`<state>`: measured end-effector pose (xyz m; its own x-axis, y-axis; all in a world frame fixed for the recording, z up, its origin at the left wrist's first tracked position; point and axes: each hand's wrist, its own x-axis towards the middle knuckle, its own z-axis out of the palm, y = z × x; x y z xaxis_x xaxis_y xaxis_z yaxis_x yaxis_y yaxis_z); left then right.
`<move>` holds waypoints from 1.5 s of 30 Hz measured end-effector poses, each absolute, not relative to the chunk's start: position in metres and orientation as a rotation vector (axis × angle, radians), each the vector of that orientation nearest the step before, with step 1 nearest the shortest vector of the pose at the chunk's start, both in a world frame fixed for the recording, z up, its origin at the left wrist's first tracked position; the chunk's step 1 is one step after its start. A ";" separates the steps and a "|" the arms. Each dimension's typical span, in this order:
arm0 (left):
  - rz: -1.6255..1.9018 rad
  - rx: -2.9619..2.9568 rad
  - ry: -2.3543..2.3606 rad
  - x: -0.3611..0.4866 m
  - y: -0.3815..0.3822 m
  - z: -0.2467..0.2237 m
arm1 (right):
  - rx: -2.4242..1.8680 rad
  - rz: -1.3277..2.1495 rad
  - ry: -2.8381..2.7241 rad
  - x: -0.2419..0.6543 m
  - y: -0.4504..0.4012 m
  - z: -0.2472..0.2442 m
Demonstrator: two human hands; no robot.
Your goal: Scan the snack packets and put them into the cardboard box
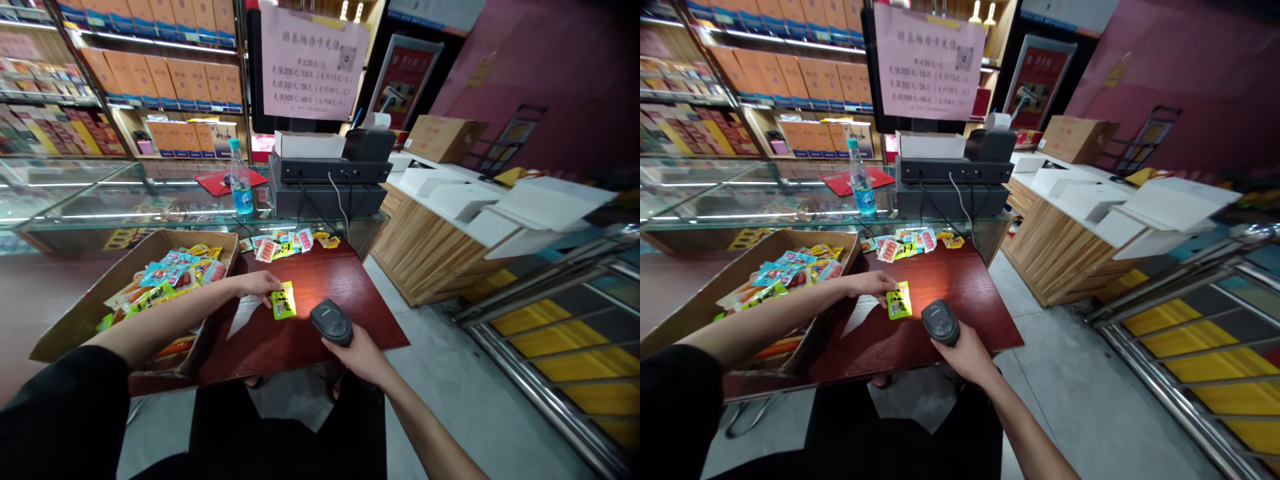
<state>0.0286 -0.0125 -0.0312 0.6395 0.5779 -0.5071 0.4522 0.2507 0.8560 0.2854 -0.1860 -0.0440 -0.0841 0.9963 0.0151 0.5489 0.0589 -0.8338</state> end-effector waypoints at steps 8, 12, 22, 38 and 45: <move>0.146 1.381 0.966 0.020 -0.022 -0.017 | -1.477 0.894 -1.773 0.275 -0.190 -0.033; 0.191 1.371 0.976 0.009 -0.030 -0.009 | -1.397 0.917 -1.801 0.262 -0.188 -0.028; 0.367 1.290 1.034 -0.009 -0.035 0.005 | -1.341 0.979 -1.870 0.242 -0.192 -0.014; 0.448 1.335 1.009 -0.042 -0.041 0.026 | -1.316 1.009 -1.897 0.233 -0.190 -0.010; 0.540 1.686 1.511 -0.161 -0.047 0.069 | -1.236 1.068 -1.915 0.230 -0.175 -0.015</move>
<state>-0.1605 -0.0468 0.0686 0.1981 0.9618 -0.1889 0.6246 0.0247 0.7806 0.2296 -0.1752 -0.0153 -0.3744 0.9248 0.0676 0.4286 0.2372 -0.8718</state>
